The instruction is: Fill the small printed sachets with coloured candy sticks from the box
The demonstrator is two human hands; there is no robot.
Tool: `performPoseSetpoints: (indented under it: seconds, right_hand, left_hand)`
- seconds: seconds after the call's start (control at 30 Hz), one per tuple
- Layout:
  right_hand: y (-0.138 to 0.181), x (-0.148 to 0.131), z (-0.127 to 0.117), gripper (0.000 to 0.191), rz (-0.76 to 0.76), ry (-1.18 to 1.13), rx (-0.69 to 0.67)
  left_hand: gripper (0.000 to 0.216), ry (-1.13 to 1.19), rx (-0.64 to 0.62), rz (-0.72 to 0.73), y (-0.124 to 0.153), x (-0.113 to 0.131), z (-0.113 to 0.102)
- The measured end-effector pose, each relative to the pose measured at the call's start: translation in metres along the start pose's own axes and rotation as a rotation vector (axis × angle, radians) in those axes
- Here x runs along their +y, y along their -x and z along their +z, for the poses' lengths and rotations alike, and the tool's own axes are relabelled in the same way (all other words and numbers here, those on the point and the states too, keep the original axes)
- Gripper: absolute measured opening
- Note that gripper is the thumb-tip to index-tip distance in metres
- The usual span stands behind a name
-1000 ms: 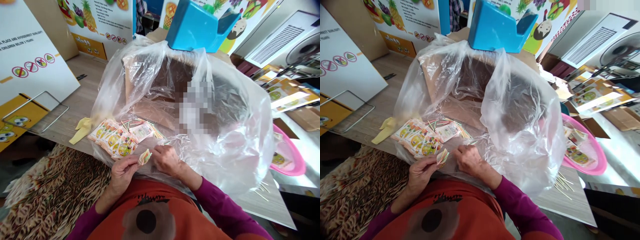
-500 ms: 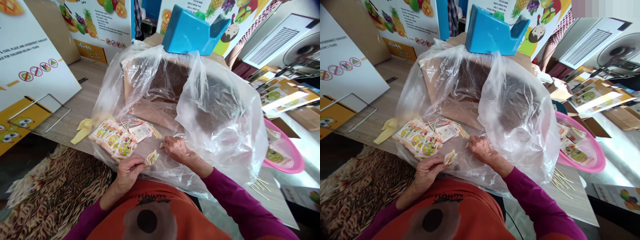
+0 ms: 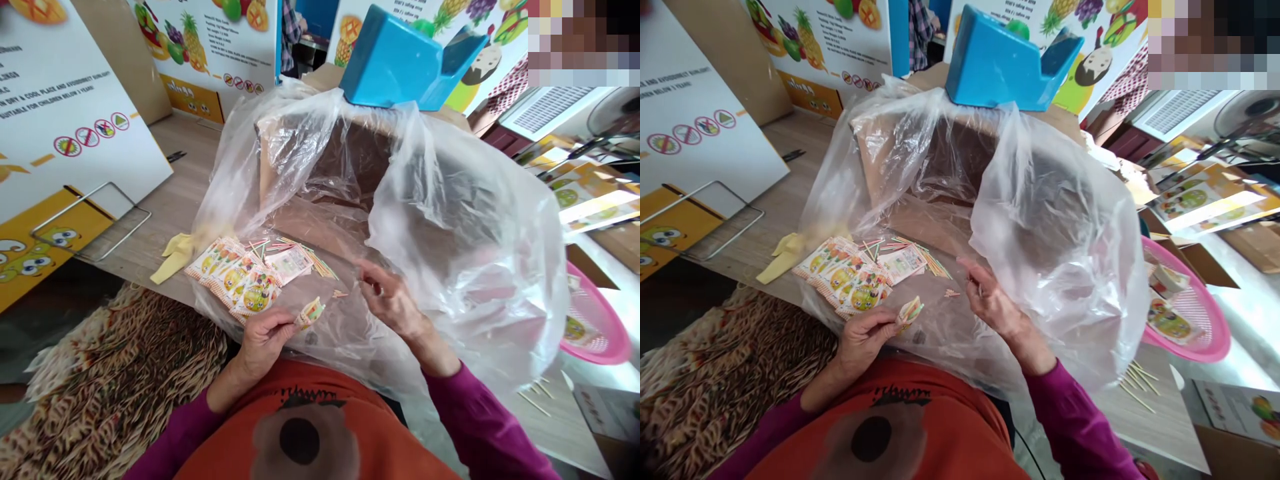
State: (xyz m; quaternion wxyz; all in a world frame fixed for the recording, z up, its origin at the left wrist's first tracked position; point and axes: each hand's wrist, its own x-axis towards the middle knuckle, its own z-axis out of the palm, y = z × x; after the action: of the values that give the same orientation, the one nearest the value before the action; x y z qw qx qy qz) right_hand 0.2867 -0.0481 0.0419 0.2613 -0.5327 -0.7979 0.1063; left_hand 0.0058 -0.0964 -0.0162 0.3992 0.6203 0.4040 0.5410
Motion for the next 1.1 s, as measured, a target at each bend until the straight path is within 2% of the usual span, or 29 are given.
performPoseSetpoints:
  seconds: [0.1,0.17,0.23,0.3,0.4,0.5,0.57,0.6,0.67,0.73,0.87,1.0,1.07,1.1]
  right_hand:
    - [-0.003,-0.033,-0.013,0.031,0.029,-0.367,0.138]
    - [-0.008,-0.057,-0.014,0.019,-0.010,-0.581,0.144]
    - [-0.014,-0.072,-0.008,0.012,-0.078,-0.586,0.094]
    - [-0.016,-0.078,0.001,0.015,-0.154,-0.516,0.040]
    - [-0.013,-0.069,0.016,0.020,-0.213,-0.538,0.008]
    - [-0.011,-0.044,0.028,0.018,-0.015,-0.586,0.116]
    - [-0.015,-0.021,0.035,0.023,0.128,-0.403,0.146]
    - [-0.018,-0.010,0.039,0.025,0.153,-0.258,0.116]
    - [-0.027,0.008,0.047,0.024,0.146,0.001,0.020]
    - [-0.034,0.018,0.057,0.022,0.127,0.117,-0.048]
    - [-0.039,0.020,0.069,0.022,0.102,0.223,-0.115]
    - [-0.040,0.017,0.057,0.029,0.134,0.282,-0.112]
    - [-0.040,0.010,0.043,0.037,0.134,0.151,-0.069]
    - [-0.039,0.003,0.035,0.041,0.131,0.014,-0.048]
  left_hand:
    - [0.021,-0.001,-0.020,-0.013,-0.006,-0.002,0.005]
    - [0.020,-0.002,-0.036,-0.013,-0.010,-0.002,0.007]
    - [0.018,0.004,-0.039,-0.003,-0.013,-0.001,0.007]
    - [0.018,0.004,-0.026,0.018,-0.015,0.000,0.007]
    - [0.017,-0.003,0.007,0.061,-0.014,-0.002,0.005]
    - [0.014,0.002,0.051,0.087,-0.014,-0.006,0.004]
    - [0.014,0.008,0.057,0.088,-0.014,-0.008,0.004]
    - [0.015,0.012,0.051,0.085,-0.014,-0.009,0.005]
    - [0.018,0.019,0.041,0.064,-0.013,-0.009,0.006]
    - [0.021,0.028,0.043,0.035,-0.012,-0.010,0.006]
    - [0.020,0.058,0.053,0.043,-0.010,-0.009,0.004]
    - [0.017,0.048,0.065,0.052,-0.009,-0.008,0.000]
    - [0.016,0.049,0.073,0.060,-0.010,-0.008,-0.001]
    - [0.015,0.053,0.078,0.070,-0.010,-0.008,-0.001]
